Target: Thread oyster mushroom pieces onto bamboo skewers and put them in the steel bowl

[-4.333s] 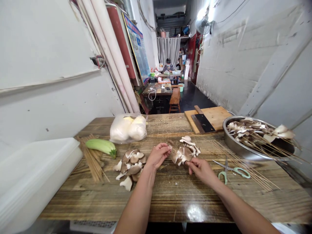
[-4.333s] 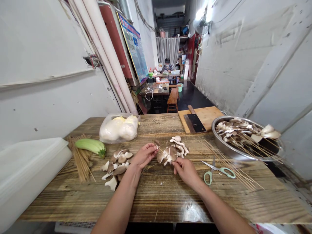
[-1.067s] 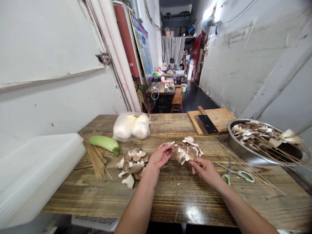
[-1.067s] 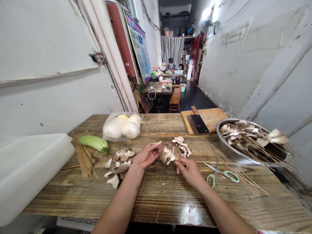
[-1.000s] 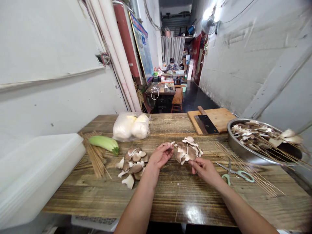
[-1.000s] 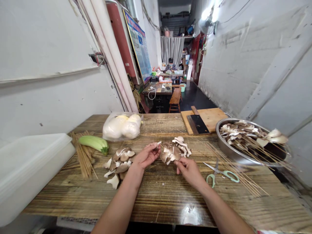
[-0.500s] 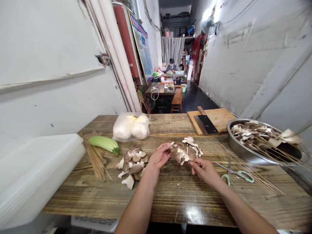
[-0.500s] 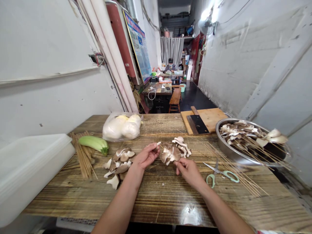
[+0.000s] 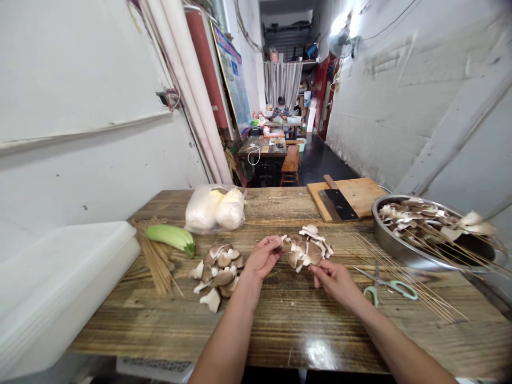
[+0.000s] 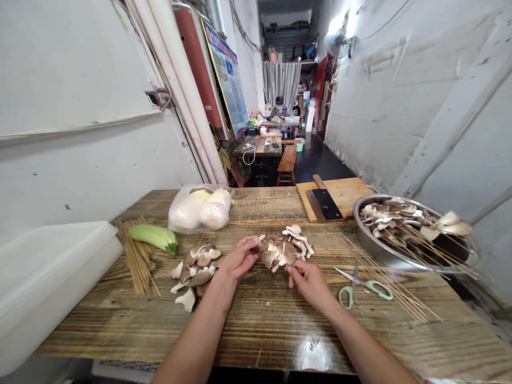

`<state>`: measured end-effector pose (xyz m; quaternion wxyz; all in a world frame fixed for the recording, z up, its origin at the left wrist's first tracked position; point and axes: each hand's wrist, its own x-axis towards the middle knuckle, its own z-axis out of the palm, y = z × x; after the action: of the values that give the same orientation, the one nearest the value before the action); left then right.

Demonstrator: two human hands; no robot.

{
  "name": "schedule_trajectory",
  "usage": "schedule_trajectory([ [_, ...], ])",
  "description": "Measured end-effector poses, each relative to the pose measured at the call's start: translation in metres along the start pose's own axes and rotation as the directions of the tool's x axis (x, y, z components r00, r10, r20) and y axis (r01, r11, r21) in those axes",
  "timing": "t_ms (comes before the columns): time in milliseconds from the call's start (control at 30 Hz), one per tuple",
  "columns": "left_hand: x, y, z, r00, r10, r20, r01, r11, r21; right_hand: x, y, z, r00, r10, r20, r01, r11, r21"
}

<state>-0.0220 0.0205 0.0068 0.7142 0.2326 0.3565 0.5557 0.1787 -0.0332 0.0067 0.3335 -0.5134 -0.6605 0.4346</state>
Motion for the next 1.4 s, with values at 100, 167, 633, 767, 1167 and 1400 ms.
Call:
schedule_trajectory([
  [100,-0.001,0.001,0.001,1.000,0.012,0.007,-0.012,1.000,0.024,0.000,0.002,0.001,1.000,-0.011,-0.003,0.011,1.000,0.003],
  [167,-0.002,0.001,0.002,1.000,0.010,0.007,-0.010,0.999,0.034,0.000,0.004,0.002,1.000,-0.018,-0.004,0.018,1.000,0.004],
  [633,-0.008,-0.008,0.011,0.972,-0.115,0.203,0.115,0.993,0.011,0.000,-0.003,0.000,0.999,-0.013,-0.030,0.015,0.996,0.085],
  [767,-0.008,-0.003,0.008,0.964,-0.149,0.220,0.154,0.988,-0.004,0.001,-0.005,-0.001,0.999,-0.010,-0.045,0.014,0.995,0.101],
  [1167,0.005,-0.019,-0.004,0.894,0.448,-0.007,-0.237,0.485,0.842,0.004,-0.010,-0.018,0.973,0.168,-0.159,-0.068,0.864,0.499],
  [1400,0.024,-0.037,0.002,0.880,0.420,0.222,-0.214,-0.066,0.975,0.006,-0.008,-0.023,0.960,0.207,-0.191,-0.052,0.798,0.601],
])
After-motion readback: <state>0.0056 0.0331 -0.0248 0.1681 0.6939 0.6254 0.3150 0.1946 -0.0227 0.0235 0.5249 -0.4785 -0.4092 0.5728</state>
